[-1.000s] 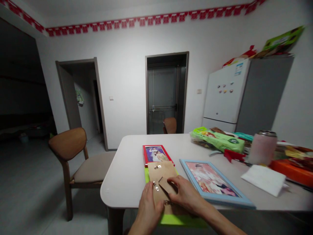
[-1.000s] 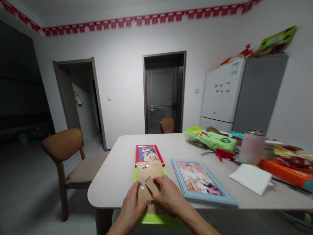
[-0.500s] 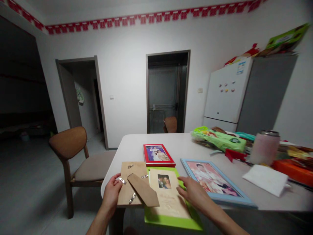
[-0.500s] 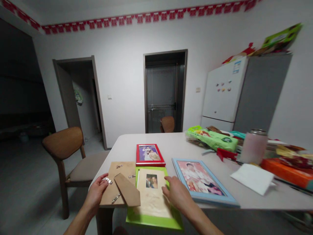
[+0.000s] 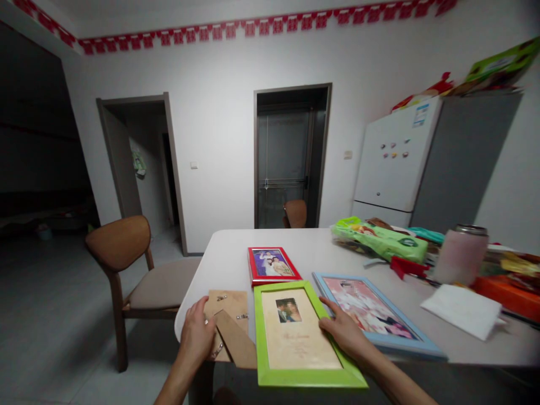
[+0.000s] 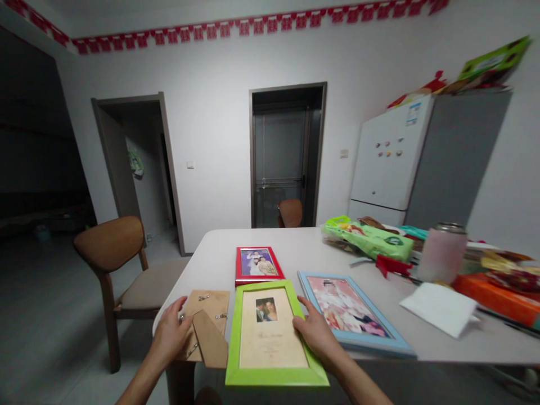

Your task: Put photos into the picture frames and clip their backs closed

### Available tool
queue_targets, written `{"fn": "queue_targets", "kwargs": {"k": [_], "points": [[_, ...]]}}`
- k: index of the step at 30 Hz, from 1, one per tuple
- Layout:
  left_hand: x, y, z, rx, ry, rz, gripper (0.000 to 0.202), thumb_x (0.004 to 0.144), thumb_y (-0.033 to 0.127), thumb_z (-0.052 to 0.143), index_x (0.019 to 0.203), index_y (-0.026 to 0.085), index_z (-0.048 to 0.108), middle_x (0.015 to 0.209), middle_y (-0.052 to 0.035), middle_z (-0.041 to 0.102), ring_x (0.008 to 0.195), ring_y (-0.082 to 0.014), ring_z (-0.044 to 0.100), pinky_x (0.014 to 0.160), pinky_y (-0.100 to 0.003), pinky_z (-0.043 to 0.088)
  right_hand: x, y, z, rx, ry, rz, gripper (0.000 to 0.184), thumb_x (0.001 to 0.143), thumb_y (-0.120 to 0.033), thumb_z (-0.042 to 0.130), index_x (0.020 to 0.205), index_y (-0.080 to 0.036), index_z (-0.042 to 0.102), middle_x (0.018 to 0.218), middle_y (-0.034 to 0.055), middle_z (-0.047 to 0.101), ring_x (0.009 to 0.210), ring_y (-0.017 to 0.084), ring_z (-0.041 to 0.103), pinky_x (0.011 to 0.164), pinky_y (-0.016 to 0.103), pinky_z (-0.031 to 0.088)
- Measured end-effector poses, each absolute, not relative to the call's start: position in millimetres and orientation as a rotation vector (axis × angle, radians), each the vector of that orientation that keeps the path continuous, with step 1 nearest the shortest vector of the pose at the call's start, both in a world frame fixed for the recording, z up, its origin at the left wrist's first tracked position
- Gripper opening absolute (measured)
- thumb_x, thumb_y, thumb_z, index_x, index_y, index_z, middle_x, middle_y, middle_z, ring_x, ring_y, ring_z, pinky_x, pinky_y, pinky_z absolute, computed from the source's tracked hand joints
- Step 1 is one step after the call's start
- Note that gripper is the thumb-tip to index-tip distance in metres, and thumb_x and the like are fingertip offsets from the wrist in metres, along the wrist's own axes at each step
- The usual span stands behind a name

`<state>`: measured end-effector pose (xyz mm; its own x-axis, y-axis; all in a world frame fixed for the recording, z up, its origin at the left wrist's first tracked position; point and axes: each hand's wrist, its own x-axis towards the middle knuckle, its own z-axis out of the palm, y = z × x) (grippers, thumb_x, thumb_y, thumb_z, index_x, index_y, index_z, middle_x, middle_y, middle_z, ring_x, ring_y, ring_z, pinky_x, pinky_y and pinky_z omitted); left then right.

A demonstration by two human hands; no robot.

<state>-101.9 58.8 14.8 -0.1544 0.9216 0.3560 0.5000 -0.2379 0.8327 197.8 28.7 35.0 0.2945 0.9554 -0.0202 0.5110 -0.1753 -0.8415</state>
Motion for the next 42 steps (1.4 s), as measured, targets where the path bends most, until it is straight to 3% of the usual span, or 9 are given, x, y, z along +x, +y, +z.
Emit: {"fn": "queue_targets", "kwargs": {"k": [5, 9, 13, 18, 22, 28, 35, 39, 42], "points": [[-19, 19, 27, 2.045, 1.306, 1.218, 0.046, 0.063, 0.020, 0.056, 0.109, 0.017, 0.049, 0.114, -0.0074, 0.052, 0.108, -0.0223, 0.042, 0.095, -0.033, 0.031, 185, 15, 55, -1.454, -1.012, 1.134, 0.070, 0.064, -0.020, 0.043, 0.130, -0.016, 0.019, 0.060, 0.0008, 0.062, 0.043, 0.013, 0.053, 0.047, 0.025, 0.040], [30, -1, 41, 2.300, 1.033, 1.074, 0.055, 0.063, 0.025, 0.059, 0.115, 0.013, 0.043, 0.125, -0.0123, 0.040, 0.114, -0.0259, 0.035, 0.096, -0.041, 0.030, 177, 8, 72, -1.253, -0.980, 1.214, 0.082, 0.061, -0.021, 0.054, 0.131, -0.020, 0.013, 0.057, -0.0031, 0.060, 0.046, 0.013, 0.054, 0.048, 0.024, 0.041], [38, -6, 60, 2.511, 0.897, 1.150, 0.041, 0.068, 0.011, 0.046, 0.109, 0.015, 0.046, 0.105, -0.0092, 0.054, 0.098, -0.0216, 0.047, 0.086, -0.037, 0.040, 179, 13, 73, -1.233, -1.050, 1.208, 0.081, 0.060, -0.027, 0.058, 0.130, -0.020, 0.018, 0.052, -0.0053, 0.057, 0.043, 0.011, 0.050, 0.047, 0.022, 0.040], [1, 4, 71, 2.224, 1.221, 1.498, 0.041, 0.070, 0.009, 0.038, 0.110, 0.016, 0.042, 0.088, -0.0063, 0.054, 0.079, -0.0179, 0.054, 0.071, -0.031, 0.045, 198, 26, 52, -1.539, -1.266, 0.920, 0.067, 0.064, -0.027, 0.051, 0.126, -0.012, 0.030, 0.051, -0.0033, 0.056, 0.047, 0.012, 0.053, 0.047, 0.021, 0.037], [-44, 16, 54, 1.794, 1.481, 1.463, 0.041, 0.067, 0.016, 0.041, 0.107, 0.017, 0.043, 0.076, -0.0002, 0.052, 0.061, -0.0146, 0.054, 0.056, -0.025, 0.043, 213, 33, 32, -1.862, -1.528, 0.444, 0.054, 0.062, -0.021, 0.045, 0.114, -0.008, 0.048, 0.066, 0.0048, 0.064, 0.064, 0.017, 0.059, 0.059, 0.025, 0.040], [-79, 17, 8, 1.751, 1.627, 1.218, 0.038, 0.065, 0.019, 0.042, 0.103, 0.018, 0.047, 0.063, 0.0049, 0.051, 0.060, -0.0143, 0.053, 0.057, -0.023, 0.040, 214, 36, 12, -1.960, -1.825, 0.118, 0.039, 0.066, -0.019, 0.042, 0.101, -0.010, 0.058, 0.091, 0.0124, 0.064, 0.085, 0.021, 0.058, 0.075, 0.026, 0.038], [-78, 10, 15, 2.027, 1.777, 0.998, 0.036, 0.067, 0.013, 0.040, 0.102, 0.019, 0.048, 0.073, 0.0000, 0.056, 0.076, -0.0167, 0.055, 0.068, -0.025, 0.040, 211, 36, 12, -2.005, -1.964, 0.074, 0.027, 0.069, -0.019, 0.042, 0.087, -0.010, 0.060, 0.082, 0.0138, 0.063, 0.080, 0.022, 0.057, 0.072, 0.029, 0.039], [-78, 13, 12, 2.136, 1.809, 0.977, 0.035, 0.068, 0.015, 0.039, 0.101, 0.017, 0.049, 0.086, -0.0053, 0.058, 0.087, -0.0202, 0.053, 0.074, -0.031, 0.042, 199, 36, 18, -1.762, -1.856, 0.074, 0.034, 0.065, -0.019, 0.047, 0.096, -0.011, 0.058, 0.096, 0.0127, 0.059, 0.087, 0.021, 0.054, 0.080, 0.031, 0.038], [-74, 12, 7, 2.216, 1.739, 1.028, 0.036, 0.068, 0.016, 0.039, 0.102, 0.014, 0.050, 0.096, -0.0091, 0.057, 0.094, -0.0222, 0.051, 0.083, -0.037, 0.040, 174, 39, 17, -1.612, -1.667, 0.458, 0.045, 0.066, -0.024, 0.045, 0.109, -0.012, 0.049, 0.085, 0.0075, 0.061, 0.067, 0.015, 0.056, 0.064, 0.028, 0.045]]}}
